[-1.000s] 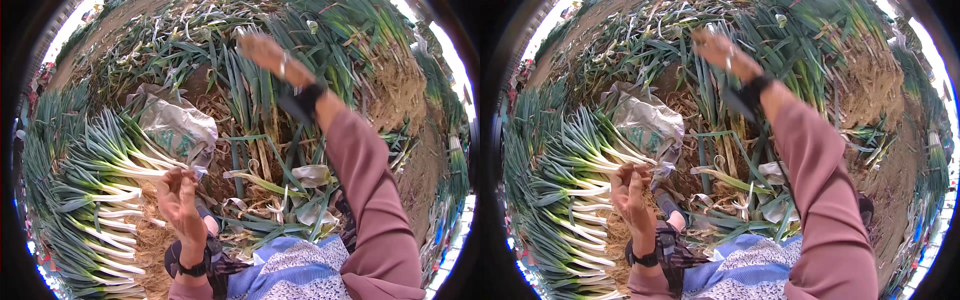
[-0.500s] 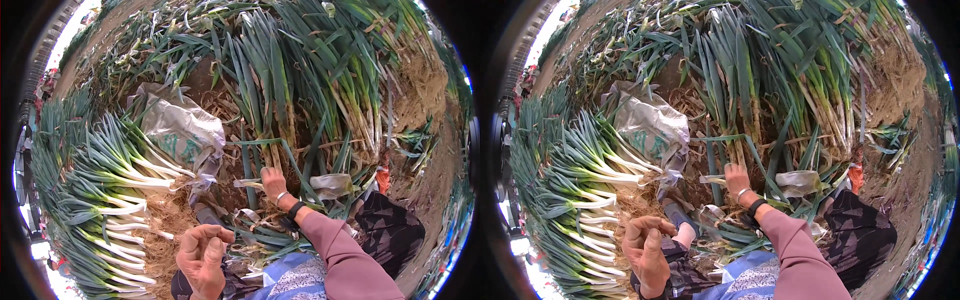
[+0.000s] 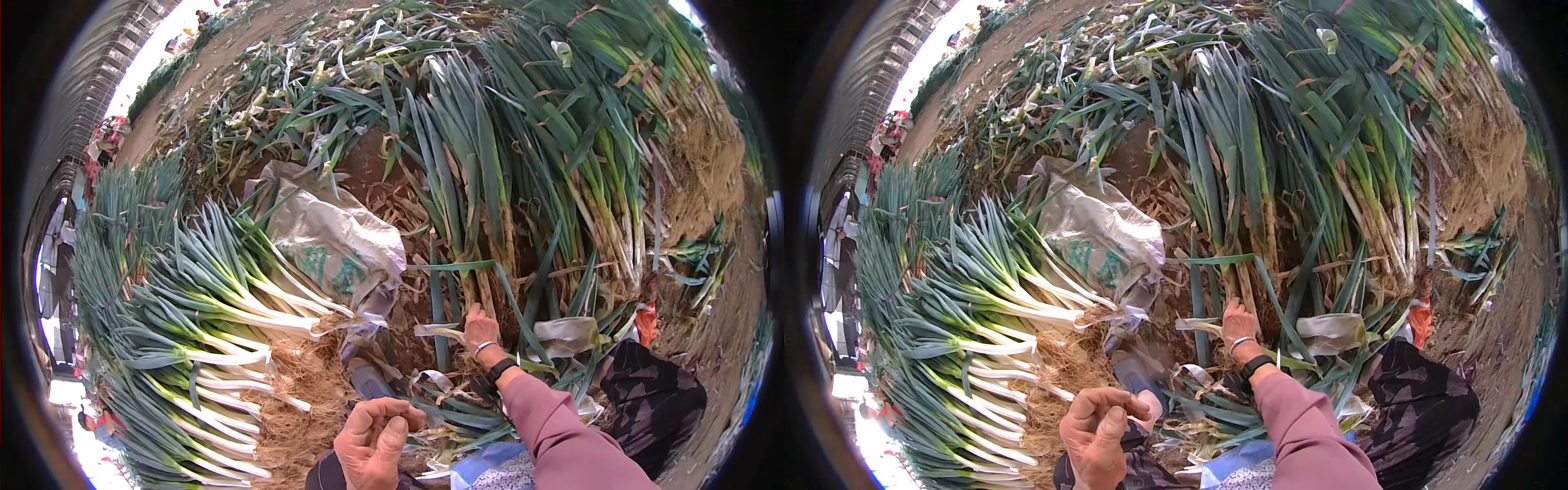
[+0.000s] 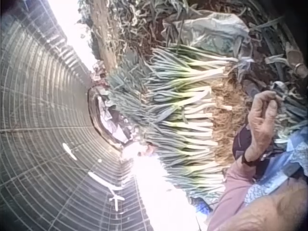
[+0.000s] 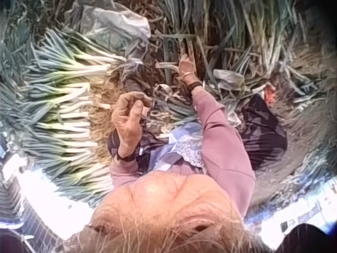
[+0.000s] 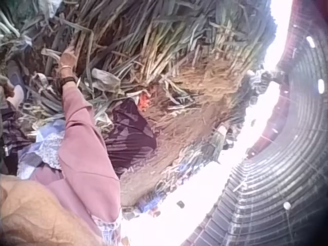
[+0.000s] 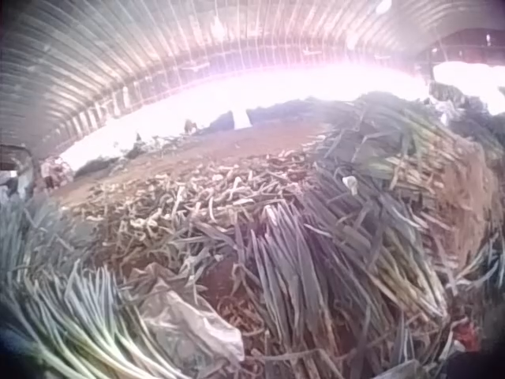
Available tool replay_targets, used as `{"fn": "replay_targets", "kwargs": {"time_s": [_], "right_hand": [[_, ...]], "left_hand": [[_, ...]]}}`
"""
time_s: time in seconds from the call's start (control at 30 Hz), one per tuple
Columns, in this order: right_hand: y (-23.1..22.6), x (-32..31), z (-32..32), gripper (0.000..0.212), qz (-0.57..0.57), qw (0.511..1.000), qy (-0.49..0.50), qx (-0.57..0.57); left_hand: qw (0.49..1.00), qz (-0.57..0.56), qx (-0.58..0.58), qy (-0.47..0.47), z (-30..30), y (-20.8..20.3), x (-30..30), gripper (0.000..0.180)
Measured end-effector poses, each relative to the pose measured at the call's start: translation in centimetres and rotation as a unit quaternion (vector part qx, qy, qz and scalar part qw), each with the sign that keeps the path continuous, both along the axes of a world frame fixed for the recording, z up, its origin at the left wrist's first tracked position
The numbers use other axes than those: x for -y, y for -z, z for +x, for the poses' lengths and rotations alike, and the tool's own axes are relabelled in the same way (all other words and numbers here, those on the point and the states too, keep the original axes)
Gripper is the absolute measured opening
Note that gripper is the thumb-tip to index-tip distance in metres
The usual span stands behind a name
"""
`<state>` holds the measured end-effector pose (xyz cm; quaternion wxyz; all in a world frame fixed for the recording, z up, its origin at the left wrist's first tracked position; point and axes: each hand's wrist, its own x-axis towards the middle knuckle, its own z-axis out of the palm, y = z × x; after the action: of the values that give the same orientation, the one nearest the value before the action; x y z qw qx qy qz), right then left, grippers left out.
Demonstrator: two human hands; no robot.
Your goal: The person picks up a leek by hand, peels away the outer layers, and pulls off the roots. They repeat this process with several more leeks, placing the cleaned vegetables onto a pile.
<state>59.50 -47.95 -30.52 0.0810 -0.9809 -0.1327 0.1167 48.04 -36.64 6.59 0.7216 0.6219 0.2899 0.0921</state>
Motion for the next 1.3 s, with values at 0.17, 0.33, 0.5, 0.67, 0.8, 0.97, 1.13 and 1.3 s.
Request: {"fn": "replay_targets", "kwargs": {"time_s": [0.17, 0.33, 0.5, 0.67, 0.8, 0.97, 1.13, 1.3], "right_hand": [[0.8, -2.7, -1.6, 0.025, -0.095, 0.993, 0.038, 0.06], [-0.7, -3.3, -0.5, 0.031, -0.039, 0.985, 0.157, -0.056], [-2.5, 0.1, 1.8, 0.039, 0.321, 0.85, 0.331, -0.257], [-14.8, 6.5, 1.7, 0.03, 0.585, 0.671, 0.305, -0.339], [-13.3, 12.5, -1.7, 0.018, 0.692, 0.516, 0.354, -0.362], [-13.0, 14.9, -2.0, 0.019, 0.414, 0.752, 0.326, -0.396], [-23.0, 15.1, -3.2, 0.027, 0.553, 0.718, 0.219, -0.361], [-30.0, 17.2, -8.8, 0.018, 0.579, 0.746, 0.09, -0.315]], "left_hand": [[0.999, 0.005, -0.011, 0.036, -0.5, -0.5, -0.5, 0.016], [0.998, -0.034, -0.021, 0.058, -0.8, -0.4, -0.6, 0.02], [0.997, -0.008, -0.012, 0.075, -0.3, -1.0, -0.4, 0.018], [0.996, -0.002, 0.008, 0.09, -0.8, 0.7, -0.8, 0.016], [0.992, 0.025, 0.055, 0.109, 0.6, 1.2, -0.4, 0.013], [0.989, 0.043, 0.05, 0.134, 3.5, 2.6, 0.1, 0.012], [0.992, 0.027, 0.056, 0.111, 5.2, 4.2, 1.3, 0.01], [0.986, -0.158, 0.013, 0.041, 6.7, 6.1, 1.8, 0.018]]}}
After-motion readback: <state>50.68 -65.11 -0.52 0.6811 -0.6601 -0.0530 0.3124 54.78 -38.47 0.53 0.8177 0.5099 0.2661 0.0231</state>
